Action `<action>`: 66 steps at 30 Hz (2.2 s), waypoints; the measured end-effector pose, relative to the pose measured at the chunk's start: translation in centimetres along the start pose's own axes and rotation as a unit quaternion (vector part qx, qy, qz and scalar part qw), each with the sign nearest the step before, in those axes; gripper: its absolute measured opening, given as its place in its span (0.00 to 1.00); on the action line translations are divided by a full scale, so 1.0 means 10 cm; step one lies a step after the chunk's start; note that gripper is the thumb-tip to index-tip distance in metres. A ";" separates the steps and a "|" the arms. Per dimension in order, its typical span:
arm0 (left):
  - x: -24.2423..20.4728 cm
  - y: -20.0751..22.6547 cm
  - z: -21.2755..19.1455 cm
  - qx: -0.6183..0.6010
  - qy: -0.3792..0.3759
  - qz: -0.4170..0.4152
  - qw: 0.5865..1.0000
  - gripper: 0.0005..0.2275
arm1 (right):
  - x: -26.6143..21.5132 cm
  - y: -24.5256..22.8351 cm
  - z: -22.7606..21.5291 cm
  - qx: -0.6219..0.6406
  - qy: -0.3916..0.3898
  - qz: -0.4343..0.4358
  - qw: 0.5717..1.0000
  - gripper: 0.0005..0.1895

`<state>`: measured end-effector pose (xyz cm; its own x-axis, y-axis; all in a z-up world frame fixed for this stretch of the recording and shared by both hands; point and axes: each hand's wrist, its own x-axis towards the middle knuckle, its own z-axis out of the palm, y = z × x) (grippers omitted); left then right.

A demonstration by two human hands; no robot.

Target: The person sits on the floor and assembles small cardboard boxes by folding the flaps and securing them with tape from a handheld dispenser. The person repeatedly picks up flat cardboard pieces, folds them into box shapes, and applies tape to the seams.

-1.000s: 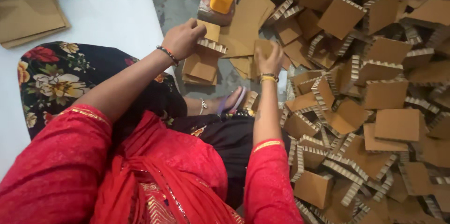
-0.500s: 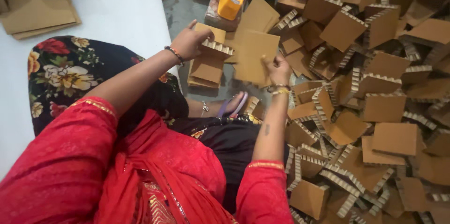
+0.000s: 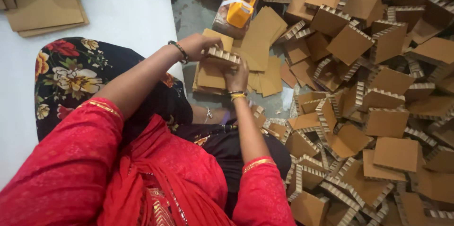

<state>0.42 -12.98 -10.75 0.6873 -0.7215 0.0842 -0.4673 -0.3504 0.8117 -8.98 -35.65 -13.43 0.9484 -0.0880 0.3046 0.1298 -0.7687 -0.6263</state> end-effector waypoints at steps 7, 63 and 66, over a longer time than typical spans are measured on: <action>-0.07 -0.18 0.23 -0.028 -0.037 -0.094 0.995 0.24 | -0.12 0.17 0.05 0.029 -0.043 0.069 0.996 0.18; 0.17 -0.33 0.00 -0.290 0.018 -0.236 0.927 0.24 | 0.73 -0.59 -0.33 -0.221 -0.117 0.120 0.961 0.41; 0.09 -0.35 0.20 -0.286 0.013 -0.220 0.933 0.26 | 0.63 -0.07 -0.18 0.097 -0.185 0.030 0.977 0.44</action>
<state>1.53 -13.58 -14.66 0.7592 -0.5655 -0.3221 0.2309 -0.2286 0.9457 -3.63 -36.84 -9.76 0.9910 0.1335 0.0049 0.0888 -0.6313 -0.7704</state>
